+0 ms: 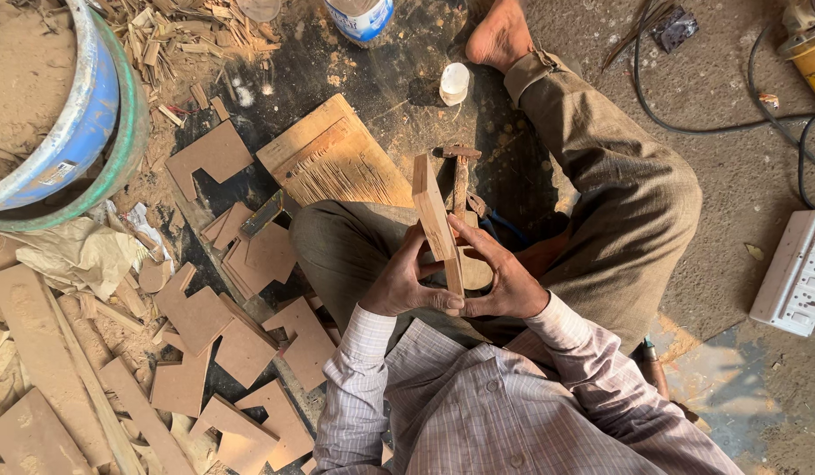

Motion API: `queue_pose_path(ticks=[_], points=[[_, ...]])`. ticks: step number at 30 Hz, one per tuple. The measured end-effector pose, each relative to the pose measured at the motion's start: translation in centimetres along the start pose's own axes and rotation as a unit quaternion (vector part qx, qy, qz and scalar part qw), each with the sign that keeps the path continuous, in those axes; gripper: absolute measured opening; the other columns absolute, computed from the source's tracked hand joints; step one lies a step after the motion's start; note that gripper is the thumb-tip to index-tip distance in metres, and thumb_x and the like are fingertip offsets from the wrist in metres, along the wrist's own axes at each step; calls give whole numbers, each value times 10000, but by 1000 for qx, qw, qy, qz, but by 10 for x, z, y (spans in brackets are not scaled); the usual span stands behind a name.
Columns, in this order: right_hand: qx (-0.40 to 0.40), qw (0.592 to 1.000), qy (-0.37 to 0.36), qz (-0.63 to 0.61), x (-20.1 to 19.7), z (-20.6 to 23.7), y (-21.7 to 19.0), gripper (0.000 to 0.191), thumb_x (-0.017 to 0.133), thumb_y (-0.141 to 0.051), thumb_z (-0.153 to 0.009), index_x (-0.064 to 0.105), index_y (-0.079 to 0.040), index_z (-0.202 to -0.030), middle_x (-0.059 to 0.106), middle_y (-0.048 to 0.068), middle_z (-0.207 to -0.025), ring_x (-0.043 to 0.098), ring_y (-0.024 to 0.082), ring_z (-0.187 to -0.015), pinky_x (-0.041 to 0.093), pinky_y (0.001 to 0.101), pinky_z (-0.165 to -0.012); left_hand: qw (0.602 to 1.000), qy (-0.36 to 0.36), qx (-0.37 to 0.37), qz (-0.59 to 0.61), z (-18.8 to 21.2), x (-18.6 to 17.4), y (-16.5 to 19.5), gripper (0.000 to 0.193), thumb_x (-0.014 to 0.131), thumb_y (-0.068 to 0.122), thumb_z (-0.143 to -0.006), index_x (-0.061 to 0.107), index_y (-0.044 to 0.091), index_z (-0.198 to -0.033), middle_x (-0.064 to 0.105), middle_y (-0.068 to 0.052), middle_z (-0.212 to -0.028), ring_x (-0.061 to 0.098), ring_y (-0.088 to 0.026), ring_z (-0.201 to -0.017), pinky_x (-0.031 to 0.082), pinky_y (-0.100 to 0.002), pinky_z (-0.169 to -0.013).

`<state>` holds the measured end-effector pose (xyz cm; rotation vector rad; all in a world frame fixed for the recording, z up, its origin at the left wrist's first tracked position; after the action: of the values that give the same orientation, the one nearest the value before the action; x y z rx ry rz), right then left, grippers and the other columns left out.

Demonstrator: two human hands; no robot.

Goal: The person sits on the workshop floor and uses pliers to pull nails out of small cut wooden pieces, then files the wood edges with a flat file. They handle the pieces one at a time, turning them over and setting finished pieces aside among the scrap wood.

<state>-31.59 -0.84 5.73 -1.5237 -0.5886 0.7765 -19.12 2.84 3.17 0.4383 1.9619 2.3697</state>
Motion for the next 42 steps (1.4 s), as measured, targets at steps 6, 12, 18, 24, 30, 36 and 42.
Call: queue_pose_path(ticks=[6,12,18,24,30,36,42], points=[[2,1000,3,11,4,2,4,1331,1000,-317,-605,207,-104,-1653,415,154,-1571,499,314,-1426,478,487,-1176,999,18,-7,-27,0,1,5,1299,914,668,-604,332,75,-1603,390,-177,-1513,466,-379,-1475,521,-516,-1119],[19,999,-20,-39,7,9,18,1312,991,-323,-627,211,-101,-1659,389,151,-1596,493,322,-1439,473,494,-1189,999,42,16,-32,2,3,8,1319,907,682,-601,336,45,-1605,385,-179,-1459,494,-374,-1440,562,-479,-1053],[-2,995,-38,-97,14,19,27,1264,990,-241,-671,223,-110,-1667,358,146,-1613,428,323,-1492,416,510,-1213,995,45,18,-85,6,4,7,1367,876,702,-601,271,30,-1626,412,-193,-1416,560,-377,-1368,596,-448,-990],[-10,999,-34,-34,11,17,14,1286,1005,-240,-631,241,-113,-1658,428,136,-1538,464,300,-1432,446,480,-1215,997,36,25,-58,12,2,-18,1257,825,672,-705,254,-10,-1593,393,-188,-1426,508,-367,-1389,586,-443,-996],[-21,988,13,155,5,15,0,1294,997,-322,-548,294,-87,-1609,452,181,-1508,435,342,-1390,350,480,-1177,984,159,16,77,33,-20,-37,676,753,410,-925,551,-78,-1346,666,-194,-1188,690,-313,-1096,609,-415,-906],[-14,986,28,165,-30,15,61,1158,866,-463,-718,285,-67,-1638,464,215,-1576,461,394,-1442,350,490,-1209,923,319,27,212,58,-49,-53,381,723,147,-957,610,-91,-1231,679,-168,-1136,705,-267,-998,646,-461,-802],[306,867,106,379,-75,4,169,814,715,-501,-892,409,-57,-1502,510,284,-1407,586,481,-1176,518,535,-964,856,383,-32,346,98,-66,-84,368,644,221,-955,622,44,-1276,681,-120,-1196,714,-258,-1017,653,-460,-701]])
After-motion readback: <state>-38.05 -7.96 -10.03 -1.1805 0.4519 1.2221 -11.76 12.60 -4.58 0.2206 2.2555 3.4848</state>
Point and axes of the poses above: each hand's wrist, its own z-axis away from the middle knuckle, its own x-axis out of the palm, y = z × x, the point moved 9 cm from there along -z, towards the middle knuckle
